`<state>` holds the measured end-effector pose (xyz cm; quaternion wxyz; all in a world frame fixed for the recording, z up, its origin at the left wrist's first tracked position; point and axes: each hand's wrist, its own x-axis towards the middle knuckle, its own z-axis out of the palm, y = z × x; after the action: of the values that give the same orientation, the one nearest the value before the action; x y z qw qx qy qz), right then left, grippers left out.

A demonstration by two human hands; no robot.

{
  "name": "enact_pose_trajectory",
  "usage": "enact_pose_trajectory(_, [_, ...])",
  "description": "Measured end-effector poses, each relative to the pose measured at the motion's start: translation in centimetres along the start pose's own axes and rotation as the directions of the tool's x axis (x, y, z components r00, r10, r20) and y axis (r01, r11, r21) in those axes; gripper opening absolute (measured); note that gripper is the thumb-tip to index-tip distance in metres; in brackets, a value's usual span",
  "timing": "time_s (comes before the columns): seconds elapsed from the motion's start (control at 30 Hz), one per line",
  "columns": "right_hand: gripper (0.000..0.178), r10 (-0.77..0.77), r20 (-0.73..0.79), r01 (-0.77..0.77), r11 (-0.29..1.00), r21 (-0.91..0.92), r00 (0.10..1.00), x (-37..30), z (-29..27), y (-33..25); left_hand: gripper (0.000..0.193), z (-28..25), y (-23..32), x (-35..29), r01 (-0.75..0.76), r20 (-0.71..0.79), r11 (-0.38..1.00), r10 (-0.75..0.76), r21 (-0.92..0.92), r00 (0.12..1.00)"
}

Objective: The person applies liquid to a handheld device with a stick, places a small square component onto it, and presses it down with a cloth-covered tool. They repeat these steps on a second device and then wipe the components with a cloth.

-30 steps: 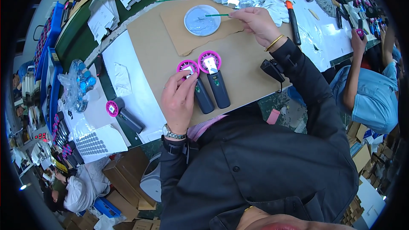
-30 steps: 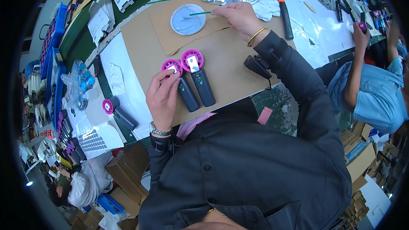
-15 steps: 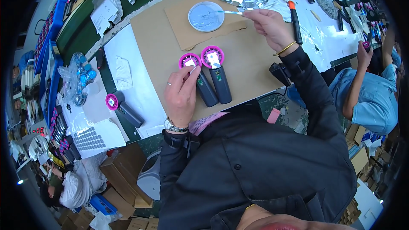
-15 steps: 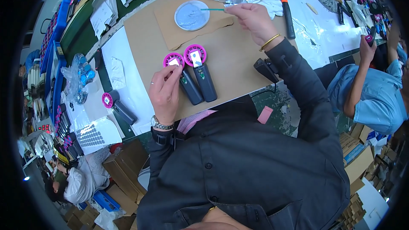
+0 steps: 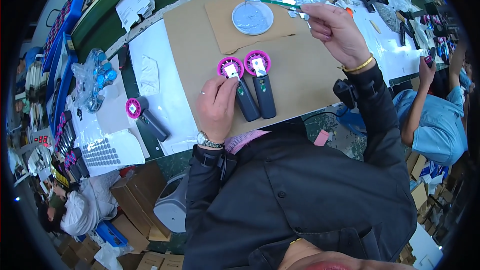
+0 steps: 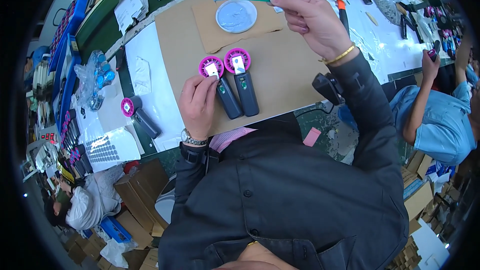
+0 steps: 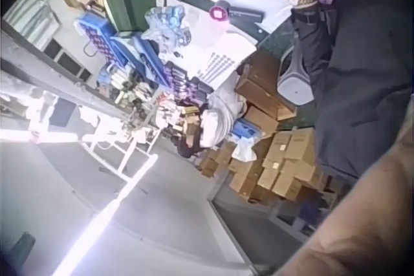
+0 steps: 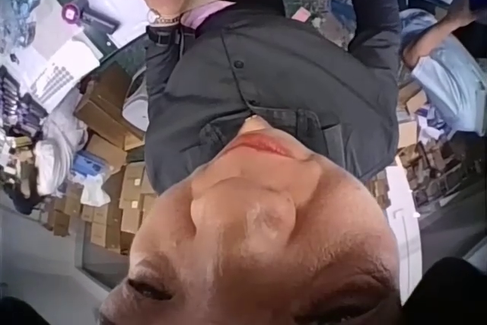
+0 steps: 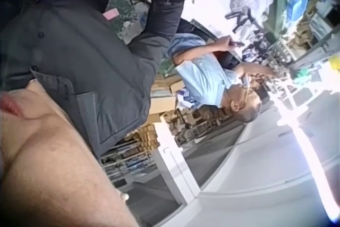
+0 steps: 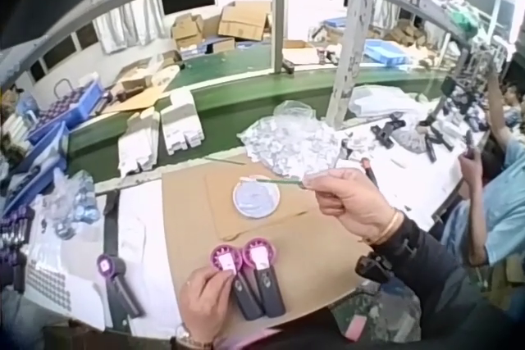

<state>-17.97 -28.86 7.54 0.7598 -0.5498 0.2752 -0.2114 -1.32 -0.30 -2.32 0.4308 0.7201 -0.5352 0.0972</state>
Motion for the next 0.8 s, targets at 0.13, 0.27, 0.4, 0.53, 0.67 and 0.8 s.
enact_pose_trajectory(0.13, [0.025, 0.021, 0.073, -0.019, 1.0, -0.021, 0.997, -1.9, 0.8, -0.1, 0.023, -0.2, 0.0, 0.1, -0.037, 0.022, 0.998, 0.036, 0.059, 0.999])
enact_pose_trajectory(0.27, [0.023, 0.09, 0.126, -0.088, 0.996, -0.021, 0.988, -3.2, 1.5, 1.3, 0.023, -0.3, 0.0, -0.1, -0.065, 0.017, 0.994, 0.064, 0.084, 0.998])
enact_pose_trajectory(0.4, [0.02, 0.131, 0.076, -0.122, 0.987, -0.109, 0.988, -4.0, 3.1, 3.0, 0.024, -0.5, 0.2, -0.2, -0.062, 0.046, 0.988, 0.056, 0.143, 0.997])
enact_pose_trajectory(0.53, [0.017, 0.06, 0.052, -0.045, 0.967, -0.251, 0.997, -4.2, 4.0, 4.9, 0.027, -0.5, 0.2, -0.2, -0.067, 0.052, 0.982, 0.059, 0.177, 0.997])
enact_pose_trajectory(0.67, [0.016, -0.239, 0.201, 0.312, 0.729, -0.609, 0.95, -4.7, 4.7, 5.9, 0.026, -0.6, 0.3, -0.1, -0.071, 0.029, 0.981, 0.067, 0.182, 0.997])
enact_pose_trajectory(0.8, [0.021, -0.466, 0.421, 0.619, 0.454, -0.641, 0.778, -4.9, 5.4, 6.1, 0.027, -0.6, 0.2, -0.2, -0.082, 0.018, 0.982, 0.08, 0.173, 0.997])
